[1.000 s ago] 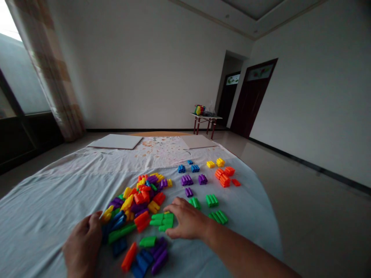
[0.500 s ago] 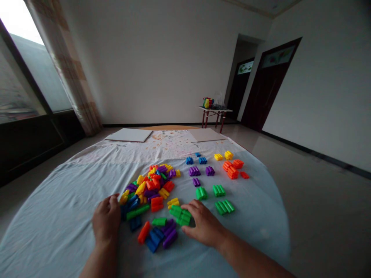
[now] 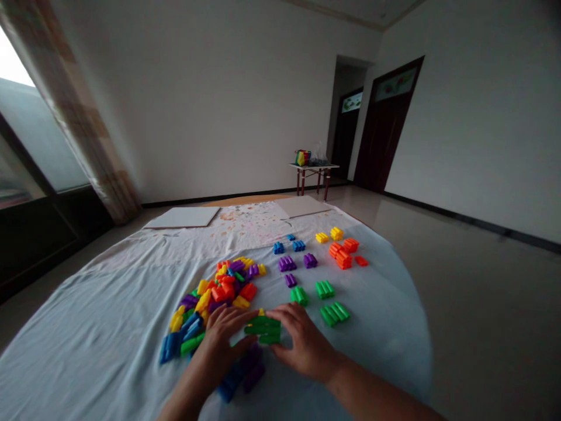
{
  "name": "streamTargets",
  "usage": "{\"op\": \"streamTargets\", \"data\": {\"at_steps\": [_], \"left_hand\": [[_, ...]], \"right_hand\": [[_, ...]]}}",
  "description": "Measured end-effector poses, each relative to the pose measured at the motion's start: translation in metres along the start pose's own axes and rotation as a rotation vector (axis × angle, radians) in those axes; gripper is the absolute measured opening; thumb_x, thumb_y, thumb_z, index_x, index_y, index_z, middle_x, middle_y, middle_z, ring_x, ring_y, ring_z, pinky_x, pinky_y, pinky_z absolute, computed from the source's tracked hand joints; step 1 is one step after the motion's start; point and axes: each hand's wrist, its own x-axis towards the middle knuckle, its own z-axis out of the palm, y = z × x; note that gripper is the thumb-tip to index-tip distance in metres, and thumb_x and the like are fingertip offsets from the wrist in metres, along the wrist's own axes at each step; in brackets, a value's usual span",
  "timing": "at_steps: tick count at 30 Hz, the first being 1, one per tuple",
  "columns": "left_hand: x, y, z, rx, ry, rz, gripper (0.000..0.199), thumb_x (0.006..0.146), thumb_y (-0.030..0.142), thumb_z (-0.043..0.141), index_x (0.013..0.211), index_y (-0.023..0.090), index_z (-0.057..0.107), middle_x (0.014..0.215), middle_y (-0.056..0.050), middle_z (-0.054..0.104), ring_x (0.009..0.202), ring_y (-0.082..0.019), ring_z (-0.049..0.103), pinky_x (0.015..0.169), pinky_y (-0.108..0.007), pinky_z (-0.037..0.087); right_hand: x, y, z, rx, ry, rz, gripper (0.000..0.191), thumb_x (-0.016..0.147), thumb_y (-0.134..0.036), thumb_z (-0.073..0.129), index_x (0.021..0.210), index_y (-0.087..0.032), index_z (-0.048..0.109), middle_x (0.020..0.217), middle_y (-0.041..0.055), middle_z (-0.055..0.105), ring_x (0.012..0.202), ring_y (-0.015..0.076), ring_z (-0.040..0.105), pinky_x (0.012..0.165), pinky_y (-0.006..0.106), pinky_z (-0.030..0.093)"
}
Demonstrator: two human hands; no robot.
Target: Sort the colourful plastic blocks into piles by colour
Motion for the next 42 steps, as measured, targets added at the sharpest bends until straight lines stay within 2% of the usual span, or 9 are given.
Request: {"op": "streamTargets", "data": {"at_steps": [4,8,14,26,29,32,37,39,42], "left_hand": [[-0.004,-0.016,-0.005,-0.090,0.130,-0.116,0.046,0.074,0.060,0.057,0.105,0.028,0.068,0.103,-0.006,0.068,0.097,-0.024,0.062,0.089,-0.040,0.050],[-0.007,-0.027,-0.011,-0.110,0.272,-0.337,0.054,0.071,0.066,0.055,0.105,0.025,0.067,0.101,-0.005,0.069,0.093,-0.024,0.064,0.082,-0.033,0.053],[-0.005,-0.033,-0.006,-0.029,0.275,-0.390,0.061,0.067,0.071,0.053,0.101,0.024,0.069,0.102,-0.007,0.069,0.097,-0.028,0.063,0.086,-0.037,0.052],[-0.005,-0.037,-0.005,-0.025,0.270,-0.436,0.061,0.068,0.071,0.051,0.104,0.025,0.069,0.104,-0.006,0.068,0.102,-0.028,0.060,0.090,-0.038,0.049],[-0.004,-0.028,-0.006,-0.052,0.283,-0.436,0.062,0.067,0.072,0.051,0.103,0.025,0.069,0.105,-0.006,0.068,0.104,-0.028,0.059,0.091,-0.039,0.048],[-0.002,-0.015,-0.007,-0.108,0.294,-0.364,0.063,0.067,0.073,0.052,0.104,0.025,0.068,0.108,-0.007,0.067,0.107,-0.028,0.058,0.094,-0.040,0.047],[0.001,0.006,-0.002,-0.146,0.202,-0.212,0.056,0.069,0.070,0.054,0.103,0.029,0.070,0.099,-0.007,0.069,0.095,-0.025,0.063,0.084,-0.039,0.052],[0.001,0.011,0.003,-0.140,0.152,-0.154,0.052,0.069,0.068,0.055,0.103,0.032,0.069,0.100,-0.006,0.069,0.097,-0.026,0.062,0.086,-0.041,0.052],[0.001,0.015,0.011,-0.149,0.075,-0.071,0.046,0.069,0.063,0.060,0.103,0.033,0.069,0.099,-0.005,0.070,0.099,-0.026,0.062,0.088,-0.040,0.052]], "right_hand": [[0.002,0.003,-0.013,-0.035,0.074,0.055,0.056,0.067,-0.014,0.070,0.119,-0.022,0.053,0.112,0.0063,0.060,0.107,0.0219,0.053,0.099,0.040,0.040],[0.002,0.026,-0.047,-0.127,0.177,0.194,0.045,0.072,-0.019,0.067,0.116,-0.019,0.055,0.109,0.0084,0.060,0.105,0.0225,0.053,0.096,0.041,0.041],[-0.002,0.079,-0.096,-0.392,0.200,0.361,0.037,0.076,-0.031,0.065,0.109,-0.016,0.060,0.103,0.0102,0.064,0.100,0.0245,0.057,0.090,0.041,0.044],[-0.003,0.091,-0.086,-0.626,0.051,0.487,0.045,0.077,-0.046,0.063,0.109,-0.015,0.061,0.101,0.0135,0.064,0.104,0.0278,0.054,0.089,0.042,0.040],[0.000,0.082,-0.089,-0.579,0.117,0.444,0.050,0.078,-0.049,0.061,0.115,-0.014,0.057,0.107,0.0155,0.062,0.106,0.0293,0.053,0.090,0.046,0.040],[0.006,0.053,-0.086,-0.396,0.155,0.281,0.045,0.082,-0.039,0.061,0.119,-0.017,0.054,0.115,0.0138,0.058,0.112,0.0258,0.050,0.096,0.044,0.039],[0.010,-0.008,-0.065,-0.034,-0.083,0.058,0.050,0.079,-0.028,0.065,0.126,-0.023,0.050,0.124,0.0068,0.055,0.118,0.0188,0.047,0.102,0.035,0.038],[0.008,-0.020,-0.055,0.042,-0.152,0.023,0.054,0.079,-0.028,0.065,0.130,-0.023,0.048,0.128,0.0065,0.053,0.120,0.0175,0.046,0.104,0.033,0.036],[0.005,-0.021,-0.044,0.094,-0.162,0.028,0.050,0.080,-0.026,0.064,0.128,-0.021,0.050,0.125,0.0076,0.055,0.118,0.0167,0.049,0.103,0.030,0.037]]}}
